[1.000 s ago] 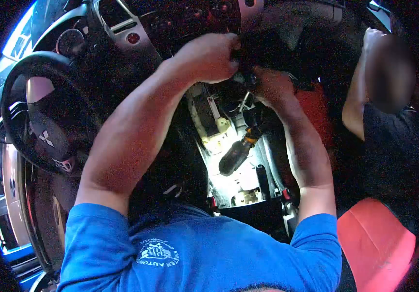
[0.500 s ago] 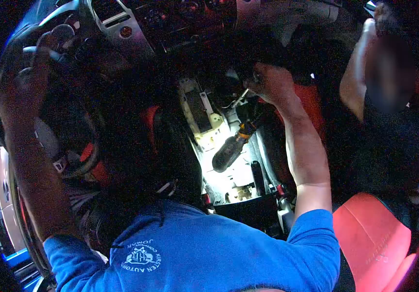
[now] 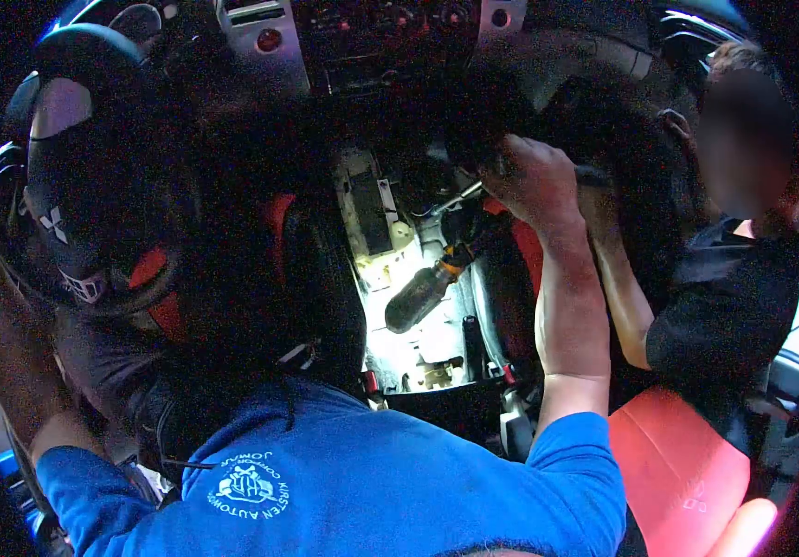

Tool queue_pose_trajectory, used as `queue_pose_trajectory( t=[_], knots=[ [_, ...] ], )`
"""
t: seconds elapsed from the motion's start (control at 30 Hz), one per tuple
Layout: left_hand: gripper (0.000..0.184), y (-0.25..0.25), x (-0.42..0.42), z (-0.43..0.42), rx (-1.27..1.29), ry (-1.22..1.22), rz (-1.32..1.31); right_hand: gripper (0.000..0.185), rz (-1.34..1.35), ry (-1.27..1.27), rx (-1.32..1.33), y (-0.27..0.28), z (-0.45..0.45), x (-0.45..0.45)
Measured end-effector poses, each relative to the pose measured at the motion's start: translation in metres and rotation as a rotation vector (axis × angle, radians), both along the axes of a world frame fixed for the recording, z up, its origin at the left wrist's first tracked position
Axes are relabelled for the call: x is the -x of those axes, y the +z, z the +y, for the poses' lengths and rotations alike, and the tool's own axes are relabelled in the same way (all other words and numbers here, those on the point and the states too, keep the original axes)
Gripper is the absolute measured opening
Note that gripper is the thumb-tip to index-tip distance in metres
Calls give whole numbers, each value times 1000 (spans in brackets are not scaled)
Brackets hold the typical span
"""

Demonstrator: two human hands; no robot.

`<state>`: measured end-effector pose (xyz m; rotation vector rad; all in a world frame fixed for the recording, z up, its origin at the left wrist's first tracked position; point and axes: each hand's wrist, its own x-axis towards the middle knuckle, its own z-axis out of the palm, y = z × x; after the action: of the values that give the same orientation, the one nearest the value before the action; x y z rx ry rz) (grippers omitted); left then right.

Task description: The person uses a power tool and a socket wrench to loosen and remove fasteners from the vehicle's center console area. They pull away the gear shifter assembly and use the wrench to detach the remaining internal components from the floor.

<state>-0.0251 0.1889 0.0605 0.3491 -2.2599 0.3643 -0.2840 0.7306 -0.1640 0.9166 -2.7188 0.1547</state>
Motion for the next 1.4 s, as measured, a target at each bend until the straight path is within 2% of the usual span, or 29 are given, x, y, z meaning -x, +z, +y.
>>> queue_pose_trajectory(
  t=[0.33,0.37,0.47,0.6,0.87,0.93,1.13,1.4],
  knots=[
    [43,-19,-22,-16,-57,-4,38,35,165,-95,113,89,1,-35],
    [44,-21,-22,-16,-64,-10,45,37,233,-115,146,97,-1,-38],
    [45,-21,-27,-20,-96,-27,61,36,151,-169,350,117,-9,-40],
    [47,-28,-25,-16,-122,-60,70,46,215,-155,342,101,-36,-20],
    [53,-25,-17,-18,-167,-114,96,43,116,-46,72,26,-86,33],
    [54,-26,-18,-13,-179,-132,94,42,-1,-94,-70,26,-92,37],
    [59,-20,-14,-14,-207,-157,106,37,-176,-121,-227,38,-86,33],
    [66,3,6,-10,-238,-226,81,35,-353,-188,-164,32,-51,15]
  ],
)
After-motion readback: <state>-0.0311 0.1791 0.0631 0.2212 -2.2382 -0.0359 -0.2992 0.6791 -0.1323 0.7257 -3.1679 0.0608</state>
